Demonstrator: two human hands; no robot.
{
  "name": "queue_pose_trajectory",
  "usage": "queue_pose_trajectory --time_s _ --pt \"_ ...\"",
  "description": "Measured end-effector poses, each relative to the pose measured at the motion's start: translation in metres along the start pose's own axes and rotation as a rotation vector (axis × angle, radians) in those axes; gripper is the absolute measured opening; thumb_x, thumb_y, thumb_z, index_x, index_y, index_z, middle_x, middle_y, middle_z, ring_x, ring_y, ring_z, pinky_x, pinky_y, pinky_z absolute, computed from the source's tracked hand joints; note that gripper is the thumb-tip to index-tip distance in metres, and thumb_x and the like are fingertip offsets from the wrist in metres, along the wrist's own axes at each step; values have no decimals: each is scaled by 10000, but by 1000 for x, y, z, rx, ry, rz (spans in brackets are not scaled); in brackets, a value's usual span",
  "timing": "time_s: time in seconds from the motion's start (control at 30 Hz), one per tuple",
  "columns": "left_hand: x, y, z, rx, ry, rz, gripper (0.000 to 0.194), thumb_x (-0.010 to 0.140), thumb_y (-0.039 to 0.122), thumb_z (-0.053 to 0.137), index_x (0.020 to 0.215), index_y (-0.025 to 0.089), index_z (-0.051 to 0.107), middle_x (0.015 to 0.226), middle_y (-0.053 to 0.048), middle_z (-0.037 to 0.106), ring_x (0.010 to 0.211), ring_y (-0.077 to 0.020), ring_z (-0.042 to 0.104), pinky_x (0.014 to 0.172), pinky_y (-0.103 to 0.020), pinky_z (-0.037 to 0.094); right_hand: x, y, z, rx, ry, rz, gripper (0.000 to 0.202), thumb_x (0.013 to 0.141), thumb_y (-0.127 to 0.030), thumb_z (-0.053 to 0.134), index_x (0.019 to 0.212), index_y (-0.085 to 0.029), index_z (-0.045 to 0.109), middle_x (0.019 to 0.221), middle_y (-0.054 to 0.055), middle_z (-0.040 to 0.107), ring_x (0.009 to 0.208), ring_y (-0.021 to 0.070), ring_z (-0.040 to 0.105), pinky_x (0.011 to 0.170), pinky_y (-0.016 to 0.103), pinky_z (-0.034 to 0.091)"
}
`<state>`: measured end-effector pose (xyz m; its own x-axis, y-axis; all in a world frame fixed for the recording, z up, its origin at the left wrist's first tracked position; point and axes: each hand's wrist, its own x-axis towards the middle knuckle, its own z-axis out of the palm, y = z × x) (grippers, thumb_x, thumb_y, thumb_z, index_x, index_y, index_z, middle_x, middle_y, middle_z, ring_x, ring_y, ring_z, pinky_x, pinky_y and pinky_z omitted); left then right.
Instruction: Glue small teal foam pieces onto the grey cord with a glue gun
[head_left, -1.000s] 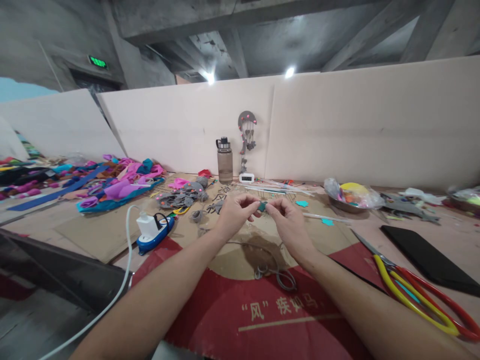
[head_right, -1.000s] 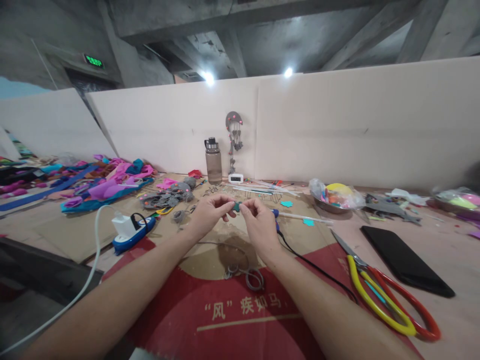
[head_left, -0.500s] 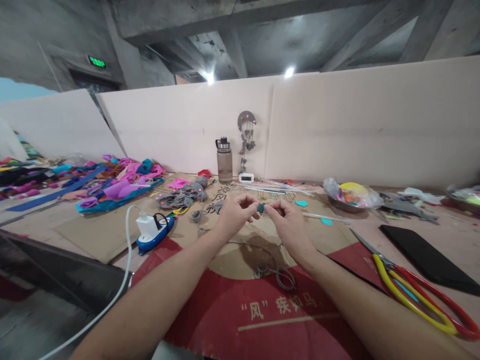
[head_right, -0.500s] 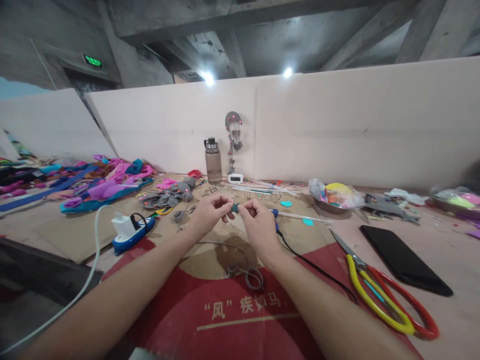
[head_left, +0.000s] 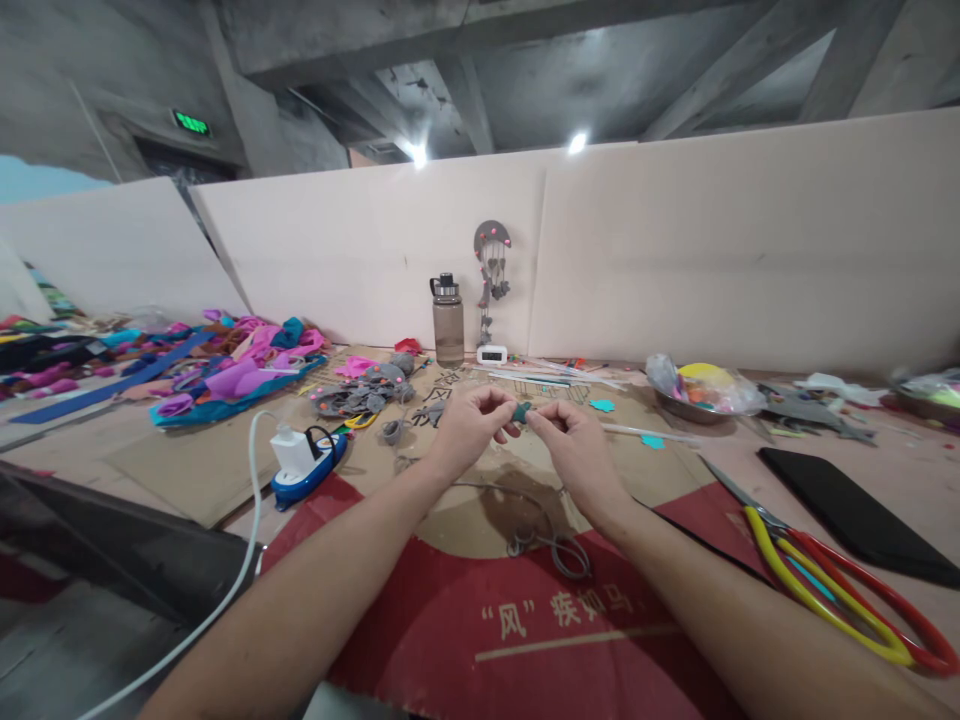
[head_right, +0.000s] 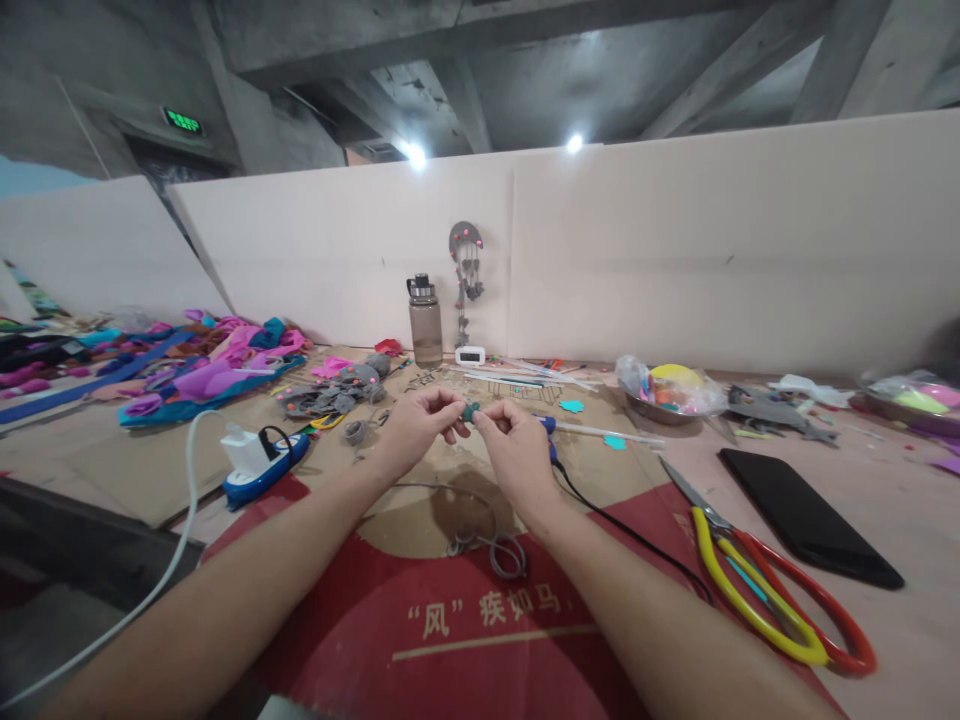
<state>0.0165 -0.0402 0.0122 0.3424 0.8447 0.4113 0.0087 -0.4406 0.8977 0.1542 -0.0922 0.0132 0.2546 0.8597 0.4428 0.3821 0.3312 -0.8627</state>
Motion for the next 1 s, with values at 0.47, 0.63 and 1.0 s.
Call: queue_pose_trajectory --time_s 0.47,0.63,1.0 --pt "1 -3 0 -51 -47 -23 239 771 375 609 796 138 605 593 -12 632 484 -78 536 470 -189 435 1 3 0 66 19 33 266 698 -400 618 575 -190 510 535 -27 454 540 111 353 508 251 294" --pt "1 -5 -1 -30 -54 -17 217 776 360 595 787 143 604 566 0 617 446 -64 497 453 -182 406 0 -1 0 43 18 34 260 696 -386 624 563 -193 510 528 -30 454 532 112 357 508 255 287" --pt "2 -1 -2 -42 -102 -65 181 765 326 580 758 145 595 523 22 573 435 -59 460 438 -178 348 0 4 0 50 29 88 216 698 -388 634 746 -201 536 551 -71 397 526 108 342 526 253 283"
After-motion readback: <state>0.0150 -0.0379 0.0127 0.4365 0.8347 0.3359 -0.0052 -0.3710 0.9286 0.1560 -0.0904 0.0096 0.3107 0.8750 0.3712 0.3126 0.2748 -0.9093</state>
